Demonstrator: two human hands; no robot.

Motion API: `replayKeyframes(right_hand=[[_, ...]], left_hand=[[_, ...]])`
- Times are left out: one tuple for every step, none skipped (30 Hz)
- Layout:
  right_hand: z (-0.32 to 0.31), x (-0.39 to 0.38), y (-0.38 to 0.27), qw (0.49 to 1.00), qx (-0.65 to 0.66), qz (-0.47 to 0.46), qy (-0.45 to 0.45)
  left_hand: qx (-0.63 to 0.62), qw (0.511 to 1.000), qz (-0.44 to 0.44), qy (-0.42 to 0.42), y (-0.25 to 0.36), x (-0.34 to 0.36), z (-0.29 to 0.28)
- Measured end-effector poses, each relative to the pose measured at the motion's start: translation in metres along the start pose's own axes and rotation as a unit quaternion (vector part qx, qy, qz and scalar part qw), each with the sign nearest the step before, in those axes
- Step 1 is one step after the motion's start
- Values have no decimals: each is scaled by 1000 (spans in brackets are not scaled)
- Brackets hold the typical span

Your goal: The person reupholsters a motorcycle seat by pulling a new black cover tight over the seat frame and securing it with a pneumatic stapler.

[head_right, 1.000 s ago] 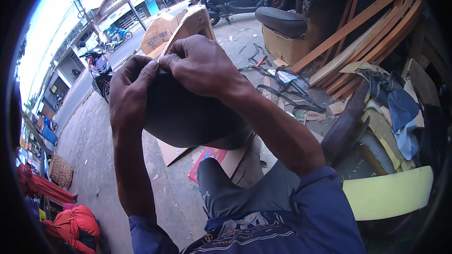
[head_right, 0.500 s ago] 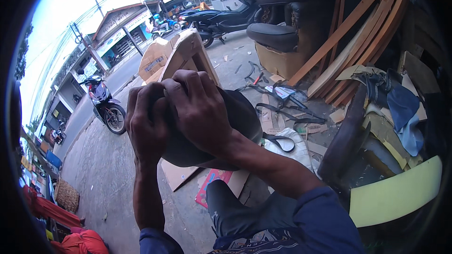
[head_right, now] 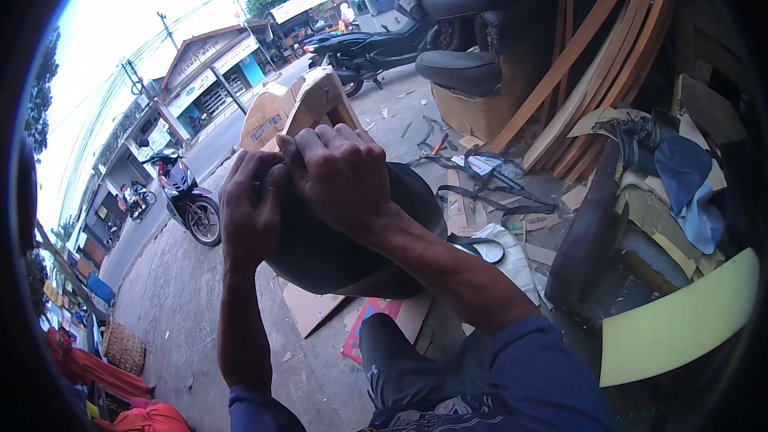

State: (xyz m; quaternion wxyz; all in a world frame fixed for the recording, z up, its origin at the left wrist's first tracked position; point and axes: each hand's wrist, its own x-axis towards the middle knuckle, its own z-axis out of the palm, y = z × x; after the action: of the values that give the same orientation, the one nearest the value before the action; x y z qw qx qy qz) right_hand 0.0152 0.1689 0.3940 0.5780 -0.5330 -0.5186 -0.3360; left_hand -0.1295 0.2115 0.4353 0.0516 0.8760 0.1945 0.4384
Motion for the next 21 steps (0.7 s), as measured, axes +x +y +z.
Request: replayKeyframes(right_hand=[[-7, -2, 3, 1000, -5, 3, 2], [-15, 1, 1, 1000, -1, -4, 11], [-24, -2, -1, 1000, 15, 8, -13], [-33, -5, -2, 999, 31, 21, -37], [-41, -10, 2, 999, 21, 25, -30], [-48, -14, 6, 999, 25, 23, -34], [-59, -18, 5, 999, 31, 21, -36], [-69, -22, 6, 1000, 20, 6, -24], [-80, -26, 8, 1000, 5, 15, -17], [-91, -31, 8, 1000, 13, 20, 5], [-104, -38, 11, 999, 17, 25, 25], [-117, -47, 14, 999, -2, 37, 28], [-131, -58, 17, 998, 1, 51, 40], [-148, -70, 22, 996, -1, 66, 52], [-162, -80, 27, 995, -20, 82, 52], [-177, -92, 30, 989, 12, 132, 62], [-195, -108, 29, 979, 39, 184, 75], [-217, -125, 26, 938, 109, 320, 79], [-235, -144, 26, 932, 87, 342, 85], [-255, -161, 24, 914, 134, 365, 117], [-272, -180, 26, 892, 184, 385, 149]], left_hand=[[-113, 988, 2, -101, -1, 0, -13], [-133, 974, -21, -182, 0, -3, -32], [-130, 975, -14, -182, -7, -9, -36], [-197, 952, -29, -233, -16, -14, -35], [-267, 919, -41, -289, -22, -17, -26], [-334, 887, -109, -300, -14, -24, -17], [-398, 844, -151, -326, -6, -33, -14], [-393, 850, -112, -332, -1, -38, -11], [-391, 851, -71, -343, 3, -40, -5], [-395, 843, -63, -359, 11, -45, 0], [-417, 831, -34, -367, 21, -52, 8], [-439, 817, -7, -375, 31, -58, 17], [-448, 803, -3, -394, 40, -63, 28], [-453, 803, 58, -383, 53, -69, 43], [-458, 803, 113, -365, 66, -76, 57], [-464, 799, 128, -360, 82, -85, 68], [-481, 780, 125, -381, 99, -97, 78], [-453, 790, 149, -385, 118, -108, 87], [-420, 805, 170, -381, 135, -122, 97], [-402, 821, 226, -337, 154, -136, 112], [-394, 819, 240, -341, 170, -155, 126]])
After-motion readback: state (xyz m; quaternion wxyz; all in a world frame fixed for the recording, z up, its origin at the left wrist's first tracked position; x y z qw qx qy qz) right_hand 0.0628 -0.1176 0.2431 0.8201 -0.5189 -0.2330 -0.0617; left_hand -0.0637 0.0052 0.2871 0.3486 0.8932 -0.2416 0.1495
